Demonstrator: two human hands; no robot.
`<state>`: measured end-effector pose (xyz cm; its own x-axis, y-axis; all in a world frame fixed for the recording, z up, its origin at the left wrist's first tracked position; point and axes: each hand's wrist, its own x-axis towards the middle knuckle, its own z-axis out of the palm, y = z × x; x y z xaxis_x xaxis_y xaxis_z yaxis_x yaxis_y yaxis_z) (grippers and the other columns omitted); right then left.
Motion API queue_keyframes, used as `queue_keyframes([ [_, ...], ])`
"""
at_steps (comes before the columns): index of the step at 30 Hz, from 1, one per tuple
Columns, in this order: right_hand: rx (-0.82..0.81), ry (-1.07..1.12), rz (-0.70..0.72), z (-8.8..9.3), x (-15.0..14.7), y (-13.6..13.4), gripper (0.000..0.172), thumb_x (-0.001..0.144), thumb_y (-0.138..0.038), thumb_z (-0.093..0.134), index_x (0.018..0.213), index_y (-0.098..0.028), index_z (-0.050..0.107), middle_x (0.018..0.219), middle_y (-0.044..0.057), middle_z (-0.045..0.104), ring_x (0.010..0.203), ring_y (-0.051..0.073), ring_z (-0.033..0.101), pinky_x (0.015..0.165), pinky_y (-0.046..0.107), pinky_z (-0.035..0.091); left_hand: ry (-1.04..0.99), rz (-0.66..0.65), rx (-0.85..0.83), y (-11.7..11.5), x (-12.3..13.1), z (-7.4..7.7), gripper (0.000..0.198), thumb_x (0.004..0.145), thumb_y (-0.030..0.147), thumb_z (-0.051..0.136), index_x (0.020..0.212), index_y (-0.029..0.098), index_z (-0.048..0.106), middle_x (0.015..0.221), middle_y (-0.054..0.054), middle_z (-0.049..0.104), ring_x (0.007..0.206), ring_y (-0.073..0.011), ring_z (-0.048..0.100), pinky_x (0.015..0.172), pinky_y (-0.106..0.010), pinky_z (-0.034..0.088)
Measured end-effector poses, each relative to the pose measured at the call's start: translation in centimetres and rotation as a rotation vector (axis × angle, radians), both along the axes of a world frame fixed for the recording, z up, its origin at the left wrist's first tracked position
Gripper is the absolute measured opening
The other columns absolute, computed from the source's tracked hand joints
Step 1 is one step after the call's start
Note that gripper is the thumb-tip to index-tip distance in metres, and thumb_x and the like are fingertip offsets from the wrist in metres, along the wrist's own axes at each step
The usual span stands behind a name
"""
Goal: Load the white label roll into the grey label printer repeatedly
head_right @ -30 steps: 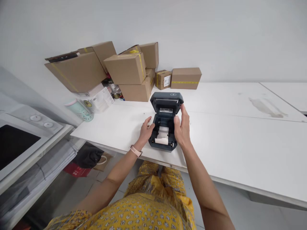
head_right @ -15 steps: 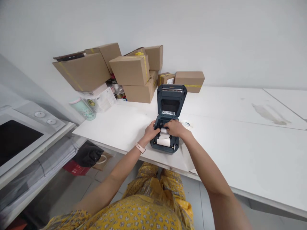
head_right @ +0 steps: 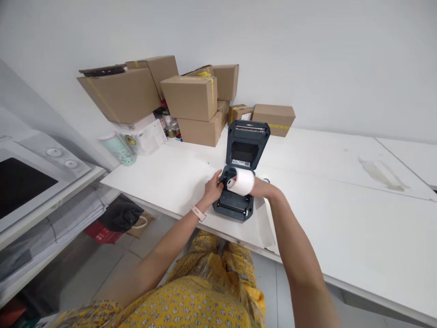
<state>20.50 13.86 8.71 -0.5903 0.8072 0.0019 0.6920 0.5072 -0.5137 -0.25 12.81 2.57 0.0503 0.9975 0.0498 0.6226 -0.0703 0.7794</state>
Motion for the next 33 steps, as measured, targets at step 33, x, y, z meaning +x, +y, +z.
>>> queue_keyframes([
  [33,-0.114,0.989,-0.906,-11.1,8.9,-9.7,0.063,0.088,-0.056,0.054,0.144,-0.028,0.042,0.151,0.011,0.048,0.139,0.025,0.048,0.115,0.048,0.04,0.041,0.032,-0.028,-0.1,0.5,-0.1,0.063,0.085,0.011,0.046,0.145,0.031,0.045,0.121,0.0,0.071,0.112,-0.0232,0.065,0.106,-0.038,0.045],
])
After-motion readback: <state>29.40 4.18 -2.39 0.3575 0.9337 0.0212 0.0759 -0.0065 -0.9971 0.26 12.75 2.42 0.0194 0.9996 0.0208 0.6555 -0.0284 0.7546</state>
